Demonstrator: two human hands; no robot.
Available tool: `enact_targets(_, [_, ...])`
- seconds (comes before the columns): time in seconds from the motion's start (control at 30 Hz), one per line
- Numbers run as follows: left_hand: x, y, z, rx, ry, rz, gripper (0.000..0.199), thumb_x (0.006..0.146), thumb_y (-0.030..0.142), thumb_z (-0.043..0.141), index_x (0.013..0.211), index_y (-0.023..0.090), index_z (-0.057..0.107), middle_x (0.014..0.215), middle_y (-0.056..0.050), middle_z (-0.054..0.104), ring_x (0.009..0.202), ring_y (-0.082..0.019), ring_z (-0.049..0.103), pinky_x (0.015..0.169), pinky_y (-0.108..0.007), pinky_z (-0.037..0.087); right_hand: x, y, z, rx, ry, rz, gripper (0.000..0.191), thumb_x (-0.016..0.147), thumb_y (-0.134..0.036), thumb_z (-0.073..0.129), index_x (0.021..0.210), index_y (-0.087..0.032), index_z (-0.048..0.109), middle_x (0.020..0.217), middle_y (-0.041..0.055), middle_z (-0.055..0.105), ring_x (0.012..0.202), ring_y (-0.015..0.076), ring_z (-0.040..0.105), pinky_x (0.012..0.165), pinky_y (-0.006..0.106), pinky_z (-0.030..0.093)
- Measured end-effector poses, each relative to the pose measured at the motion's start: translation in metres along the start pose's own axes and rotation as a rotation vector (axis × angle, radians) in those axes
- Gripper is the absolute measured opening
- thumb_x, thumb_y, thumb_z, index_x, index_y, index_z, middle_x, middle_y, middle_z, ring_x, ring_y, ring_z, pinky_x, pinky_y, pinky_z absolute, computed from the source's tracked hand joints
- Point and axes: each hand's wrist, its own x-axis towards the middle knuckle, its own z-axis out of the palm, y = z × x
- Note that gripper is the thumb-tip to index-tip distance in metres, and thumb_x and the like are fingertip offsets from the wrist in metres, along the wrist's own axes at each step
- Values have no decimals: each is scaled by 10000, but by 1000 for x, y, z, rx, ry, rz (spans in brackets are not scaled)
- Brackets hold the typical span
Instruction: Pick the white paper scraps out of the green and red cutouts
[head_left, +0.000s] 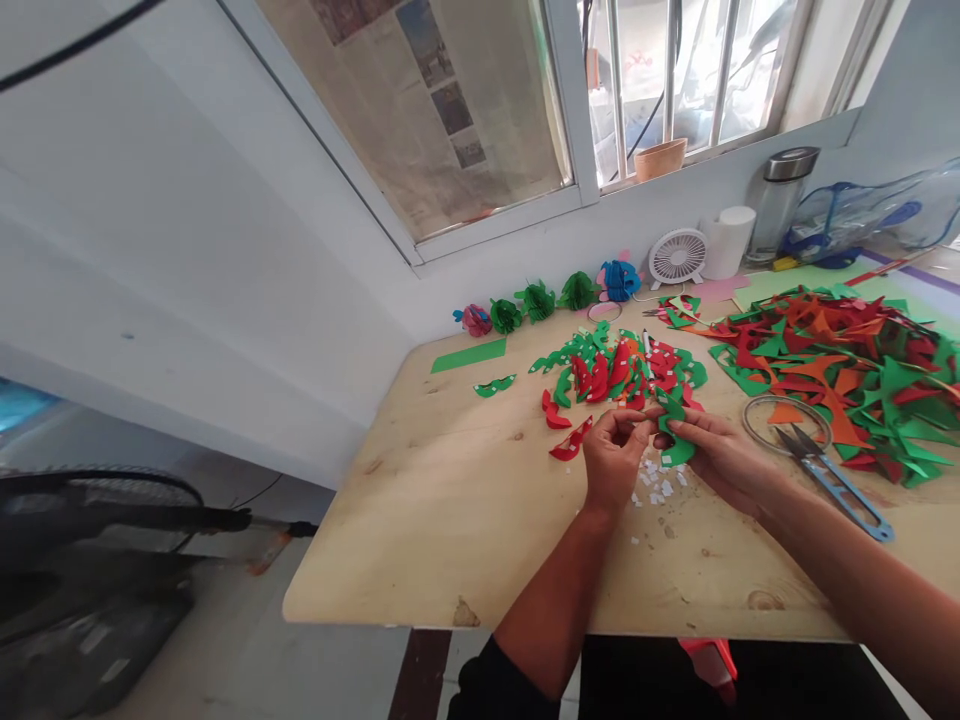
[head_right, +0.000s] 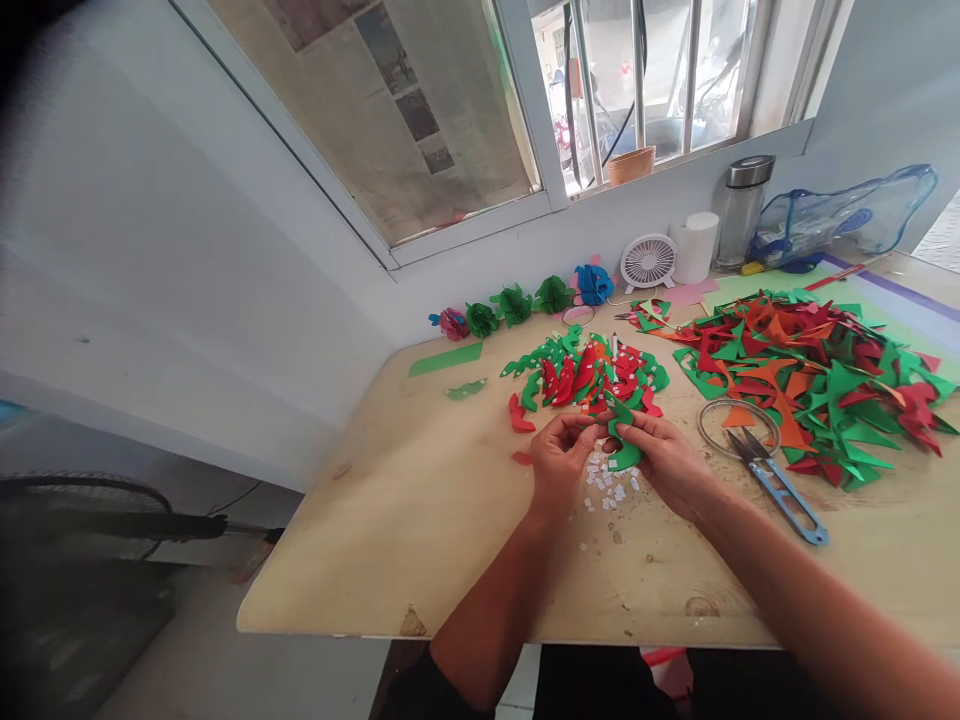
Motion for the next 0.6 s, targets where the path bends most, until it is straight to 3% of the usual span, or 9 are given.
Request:
enact_targets(0.1, [0,9,-8,210,-57,194,176,739,300,665,887,211,700,898,-51,633,813,-160,568,710,-260,447,-1,-3,-1,62,-31,18,179,724,-312,692,873,-214,712,813,38,712,705,157,645,625,249,526])
enact_targets(0.23, [0,16,-12,324,-109,337,213,742,248,672,953,248,706,986,-66,604,1022,-207,527,895,-334,422,-3,-4,0,137,-67,59,141,745,-266,676,873,-216,708,832,36,719,716,156,653,605,237,522])
enact_targets(0.4, [0,13,-10,315,-154,359,232,737,235,681,969,246,696,1046,-72,587,1072,-218,517,966,-385,393,-4,-5,2,169,-99,84,146,750,-255,671,885,-216,710,850,38,722,729,160,659,625,247,518])
enact_targets(0.6, [-1,10,-9,300,-150,348,194,745,217,670,935,240,702,1035,-70,601,1075,-216,534,958,-369,411,-6,-8,4,193,-92,95,175,749,-229,667,918,-232,712,885,20,719,733,136,650,640,220,512])
